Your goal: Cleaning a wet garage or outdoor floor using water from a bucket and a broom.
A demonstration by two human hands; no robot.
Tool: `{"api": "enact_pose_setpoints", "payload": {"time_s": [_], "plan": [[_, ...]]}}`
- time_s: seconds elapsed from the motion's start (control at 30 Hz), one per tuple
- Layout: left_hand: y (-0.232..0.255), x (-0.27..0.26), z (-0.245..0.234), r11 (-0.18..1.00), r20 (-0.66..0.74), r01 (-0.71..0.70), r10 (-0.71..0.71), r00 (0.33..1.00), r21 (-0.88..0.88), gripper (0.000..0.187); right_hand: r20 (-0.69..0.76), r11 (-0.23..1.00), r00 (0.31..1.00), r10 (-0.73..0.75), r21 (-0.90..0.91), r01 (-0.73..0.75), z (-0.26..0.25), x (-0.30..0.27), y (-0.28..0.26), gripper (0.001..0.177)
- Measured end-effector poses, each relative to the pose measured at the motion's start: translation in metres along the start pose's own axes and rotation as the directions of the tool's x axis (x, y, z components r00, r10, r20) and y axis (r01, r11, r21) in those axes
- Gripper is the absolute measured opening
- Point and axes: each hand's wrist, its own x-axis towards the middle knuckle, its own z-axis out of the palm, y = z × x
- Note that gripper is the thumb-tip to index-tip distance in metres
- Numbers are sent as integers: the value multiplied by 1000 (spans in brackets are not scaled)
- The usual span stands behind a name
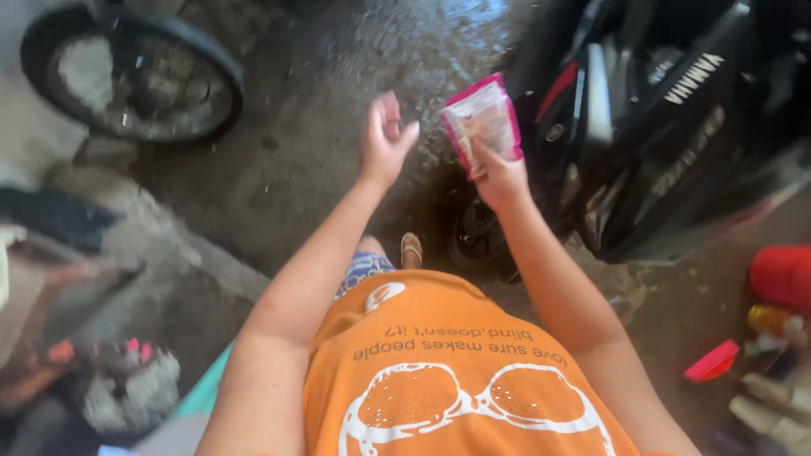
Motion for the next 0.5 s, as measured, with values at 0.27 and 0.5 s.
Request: {"api": "enact_pose_setpoints", "payload": {"time_s": [0.27,0.5], "plan": [[62,-50,31,872,586,394,-163,794,-291,52,6,886,1000,-30,464,24,26,-47,43,38],[114,-90,13,979,583,-201,184,791,-36,34,-160,855,982,-101,491,168,32,-139,71,40]]}}
